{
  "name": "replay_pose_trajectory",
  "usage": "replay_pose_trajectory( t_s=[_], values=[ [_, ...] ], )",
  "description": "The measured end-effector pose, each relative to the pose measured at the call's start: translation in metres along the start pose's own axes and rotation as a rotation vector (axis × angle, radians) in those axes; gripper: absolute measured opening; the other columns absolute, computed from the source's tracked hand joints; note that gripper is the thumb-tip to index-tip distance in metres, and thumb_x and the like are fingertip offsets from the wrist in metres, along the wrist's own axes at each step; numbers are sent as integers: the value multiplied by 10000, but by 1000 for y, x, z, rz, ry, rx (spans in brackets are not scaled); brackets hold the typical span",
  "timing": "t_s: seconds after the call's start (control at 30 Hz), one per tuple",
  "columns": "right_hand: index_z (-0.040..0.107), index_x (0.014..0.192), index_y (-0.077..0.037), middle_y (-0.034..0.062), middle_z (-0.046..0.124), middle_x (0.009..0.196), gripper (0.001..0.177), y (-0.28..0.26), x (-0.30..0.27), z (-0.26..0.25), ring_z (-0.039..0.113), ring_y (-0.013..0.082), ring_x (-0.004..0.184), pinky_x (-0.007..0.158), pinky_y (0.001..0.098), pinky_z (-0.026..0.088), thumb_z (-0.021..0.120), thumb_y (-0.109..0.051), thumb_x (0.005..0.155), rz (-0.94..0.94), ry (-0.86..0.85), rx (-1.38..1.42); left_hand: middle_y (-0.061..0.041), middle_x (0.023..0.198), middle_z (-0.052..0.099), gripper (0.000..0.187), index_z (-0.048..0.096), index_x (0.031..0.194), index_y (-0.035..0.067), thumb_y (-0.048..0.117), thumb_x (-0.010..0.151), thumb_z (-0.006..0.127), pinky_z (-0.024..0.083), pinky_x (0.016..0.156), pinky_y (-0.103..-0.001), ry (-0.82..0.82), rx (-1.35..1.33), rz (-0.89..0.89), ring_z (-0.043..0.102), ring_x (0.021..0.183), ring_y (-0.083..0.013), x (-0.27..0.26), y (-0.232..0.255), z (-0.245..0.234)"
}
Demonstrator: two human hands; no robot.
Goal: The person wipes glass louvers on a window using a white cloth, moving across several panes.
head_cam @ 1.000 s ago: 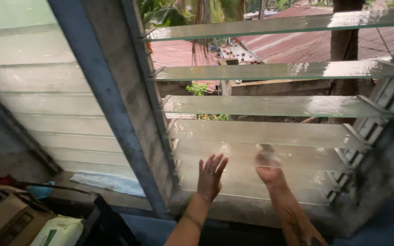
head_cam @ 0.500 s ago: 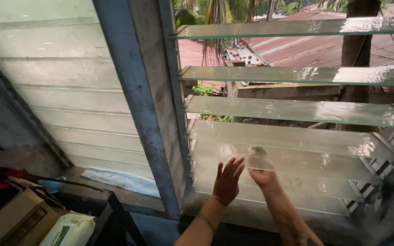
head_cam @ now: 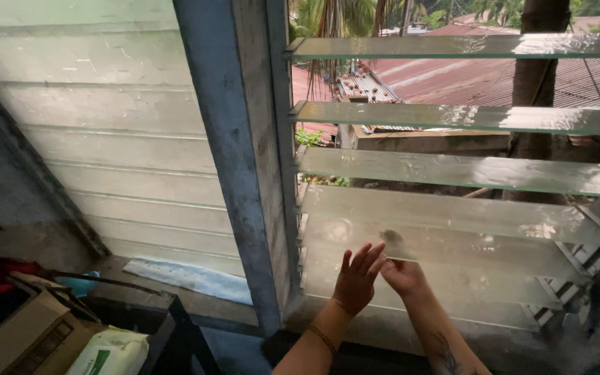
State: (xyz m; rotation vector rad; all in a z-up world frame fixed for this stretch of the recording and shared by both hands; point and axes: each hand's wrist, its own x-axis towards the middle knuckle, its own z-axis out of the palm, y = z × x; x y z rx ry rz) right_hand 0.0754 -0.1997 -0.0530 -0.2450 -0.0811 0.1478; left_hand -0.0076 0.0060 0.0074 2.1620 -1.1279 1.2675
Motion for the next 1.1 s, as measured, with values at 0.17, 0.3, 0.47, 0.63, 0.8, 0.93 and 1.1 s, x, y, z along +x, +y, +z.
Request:
replay_pose_trajectory(
  t_s=[0.17,0.3,0.47,0.63,0.8,0.93,1.1],
  values=[
    [671,1201,-89,86,704,1184,247,-8,-1,0,651,214,1081,933,350,564,535,-175,1013,15,198,21,-79,1660,431,511,463,1463,97,-7,963,492,-12,1306,-505,75,-1,23,336,1576,-264,2,0,-2],
    [695,1162,-105,74,725,1133,232,-18,-14,-2,668,216,1023,844,356,544,566,-196,991,-24,103,-93,-92,1650,420,527,462,1459,72,-8,940,496,-26,1288,-509,61,10,32,318,1567,-270,4,2,-4],
    [682,1142,-68,94,718,1090,202,-1,8,4,662,220,988,857,361,573,563,-188,1032,-58,-67,-103,-80,1673,406,521,467,1460,87,-40,955,471,-27,1310,-496,70,59,28,293,1585,-256,4,3,0],
    [652,1119,-25,131,693,1050,225,1,1,7,665,235,926,801,348,608,520,-186,1034,144,-71,6,-88,1679,397,513,486,1455,71,-51,959,443,-29,1313,-494,74,41,22,289,1592,-261,0,4,-2],
    [636,1131,-19,134,686,1046,253,8,14,9,666,246,927,797,359,612,512,-218,1038,163,-5,63,-78,1676,408,485,508,1442,85,-30,973,459,-3,1322,-491,64,30,16,312,1587,-254,3,5,-3],
    [620,1143,-13,136,678,1041,283,6,24,9,666,257,928,793,370,615,505,-251,1041,189,-11,117,-80,1667,413,480,509,1426,81,-17,958,465,4,1308,-499,31,15,2,312,1580,-267,3,5,-6],
    [600,1158,-5,139,669,1036,325,10,17,4,667,271,929,788,383,620,495,-291,1046,260,104,304,-74,1670,421,482,510,1449,93,-3,977,472,6,1317,-495,59,74,8,318,1585,-251,3,7,-7]
  ],
)
